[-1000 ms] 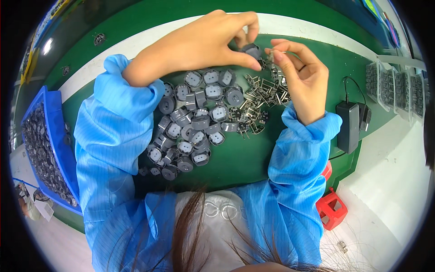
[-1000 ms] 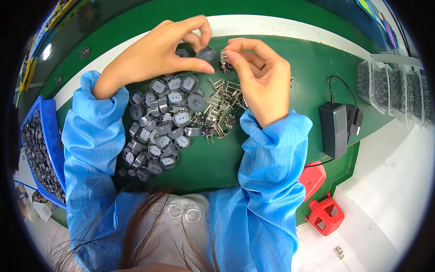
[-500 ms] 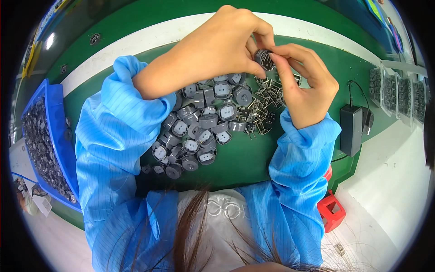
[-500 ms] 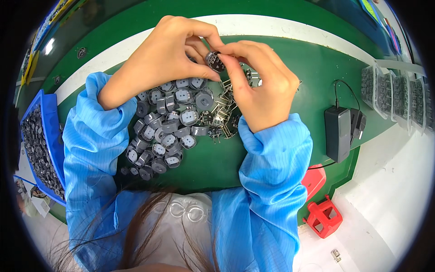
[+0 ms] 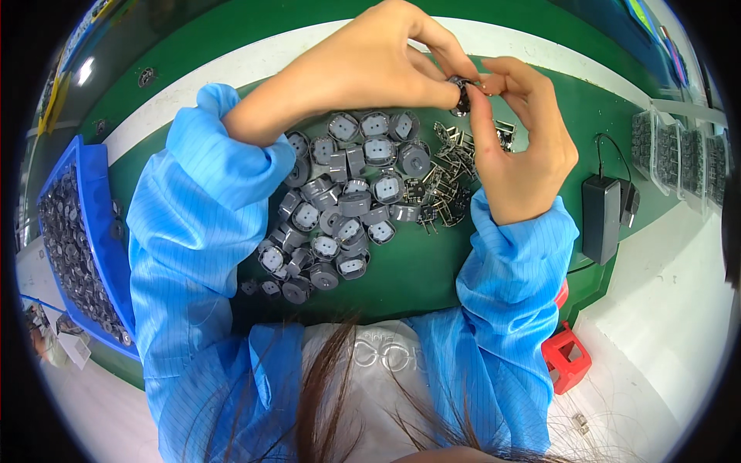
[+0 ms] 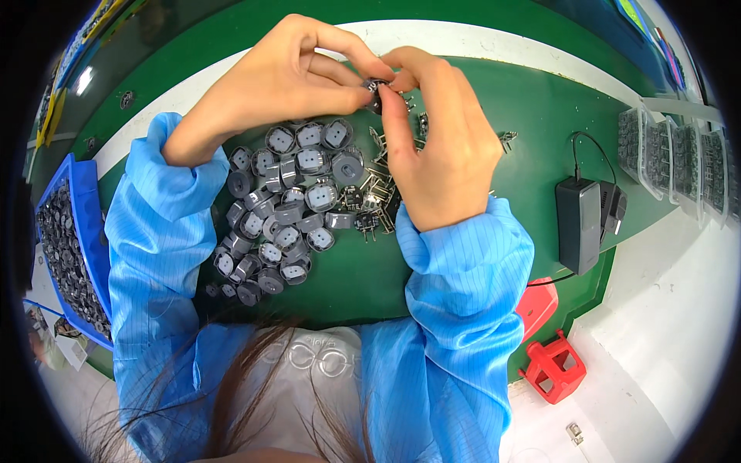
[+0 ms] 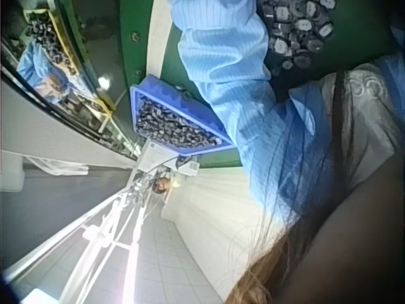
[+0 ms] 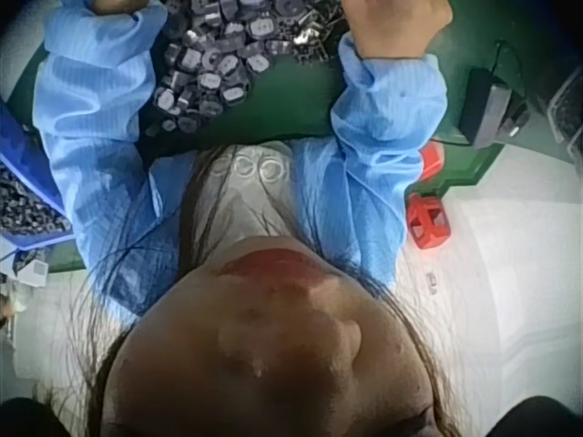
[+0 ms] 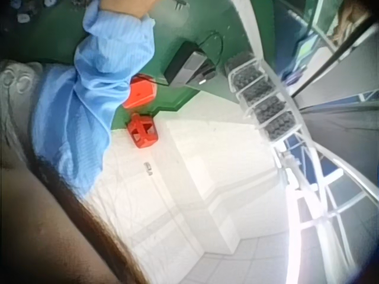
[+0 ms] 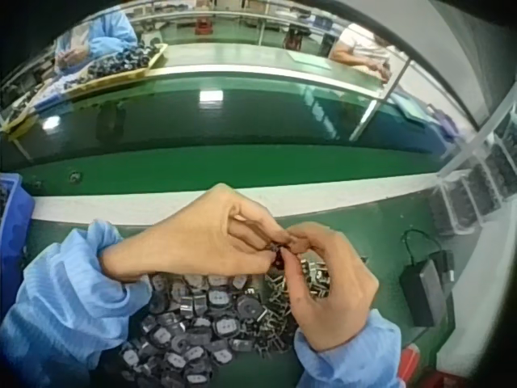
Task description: The person assembles small electronic components by hand. They pick up a grey plastic housing and a circuit board, align the pins, and press them together to form a unit. The person repeats this process for multiple units, placing the finished assemblies on the green work surface.
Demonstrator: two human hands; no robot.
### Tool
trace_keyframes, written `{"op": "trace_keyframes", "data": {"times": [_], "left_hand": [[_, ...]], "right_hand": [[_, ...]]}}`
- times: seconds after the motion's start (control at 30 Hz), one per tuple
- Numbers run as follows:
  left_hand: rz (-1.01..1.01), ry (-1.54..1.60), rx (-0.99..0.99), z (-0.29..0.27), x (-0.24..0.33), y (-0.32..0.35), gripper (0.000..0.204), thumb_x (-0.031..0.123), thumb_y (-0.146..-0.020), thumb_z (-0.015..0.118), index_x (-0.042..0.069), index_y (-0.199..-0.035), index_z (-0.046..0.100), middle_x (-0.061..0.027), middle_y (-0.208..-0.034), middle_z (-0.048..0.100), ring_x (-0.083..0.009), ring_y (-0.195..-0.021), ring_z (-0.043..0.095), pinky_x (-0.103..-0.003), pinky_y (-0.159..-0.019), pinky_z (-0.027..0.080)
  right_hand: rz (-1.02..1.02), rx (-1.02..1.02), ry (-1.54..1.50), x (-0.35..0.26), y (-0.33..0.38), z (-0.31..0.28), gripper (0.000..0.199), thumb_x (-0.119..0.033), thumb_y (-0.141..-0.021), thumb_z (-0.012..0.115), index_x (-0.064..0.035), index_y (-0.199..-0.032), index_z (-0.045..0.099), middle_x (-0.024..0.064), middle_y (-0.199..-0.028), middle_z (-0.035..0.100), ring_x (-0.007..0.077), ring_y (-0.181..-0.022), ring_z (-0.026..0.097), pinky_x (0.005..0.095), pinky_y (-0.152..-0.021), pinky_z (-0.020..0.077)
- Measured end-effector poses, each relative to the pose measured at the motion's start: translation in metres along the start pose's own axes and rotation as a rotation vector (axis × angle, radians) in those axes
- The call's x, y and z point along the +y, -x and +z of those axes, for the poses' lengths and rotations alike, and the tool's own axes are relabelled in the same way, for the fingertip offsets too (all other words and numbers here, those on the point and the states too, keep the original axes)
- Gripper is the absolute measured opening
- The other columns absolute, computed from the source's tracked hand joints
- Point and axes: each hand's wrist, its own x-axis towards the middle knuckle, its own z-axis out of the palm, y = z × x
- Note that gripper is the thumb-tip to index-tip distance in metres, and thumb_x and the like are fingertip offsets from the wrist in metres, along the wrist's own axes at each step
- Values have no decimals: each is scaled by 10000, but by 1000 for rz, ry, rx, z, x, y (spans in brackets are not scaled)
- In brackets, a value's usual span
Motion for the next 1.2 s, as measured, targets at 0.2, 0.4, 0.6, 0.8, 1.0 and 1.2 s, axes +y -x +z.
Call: {"op": "trace_keyframes", "data": {"times": [0.2, 0.4, 0.6, 0.8, 1.0, 1.2], "left_hand": [[73, 51, 50, 3, 1, 1, 241, -2, -790, 733, -28, -1028, 704, -93, -1060, 717, -150, -958, 715, -273, -849, 577], [164, -48, 168, 20, 2, 6, 245, 31, -771, 785, 3, -1000, 703, -43, -977, 698, -137, -884, 704, -283, -801, 581], [181, -203, 219, -24, -7, -19, 198, 68, -791, 753, -35, -960, 741, -48, -834, 696, -68, -738, 650, -199, -660, 520], [247, -932, 587, -112, -55, -32, 192, 144, -799, 759, -1, -925, 759, -155, -856, 726, -281, -822, 697, -398, -775, 566], [468, -933, 348, -54, -19, -20, 305, 80, -742, 834, 26, -1014, 707, -54, -877, 661, -131, -759, 650, -303, -676, 544], [73, -776, -20, -27, -11, -5, 338, 105, -720, 845, 35, -1020, 705, -101, -935, 647, -197, -769, 624, -312, -633, 506]], "right_hand": [[370, -131, -568, 1, 4, 10, 398, 77, -934, 574, -1, -1324, 580, 127, -1138, 667, 217, -1074, 651, 329, -910, 530], [540, -178, -798, -3, 7, 6, 319, 31, -1017, 494, 52, -1319, 594, 134, -1194, 674, 183, -1096, 639, 324, -960, 531], [502, -77, -207, 17, 0, 0, 303, -113, -904, 728, -78, -1204, 698, 106, -998, 753, 214, -880, 727, 340, -775, 586], [419, -295, 254, 22, 4, -7, 183, -233, -839, 791, -106, -969, 774, 50, -889, 736, 229, -851, 674, 394, -709, 545], [307, -233, 266, 24, 9, 2, 114, -177, -798, 821, -109, -883, 785, 29, -815, 740, 177, -697, 611, 327, -657, 507], [261, -138, 99, 15, 1, -1, 76, -138, -805, 799, -110, -870, 772, 37, -837, 724, 205, -736, 658, 346, -687, 527]]}}
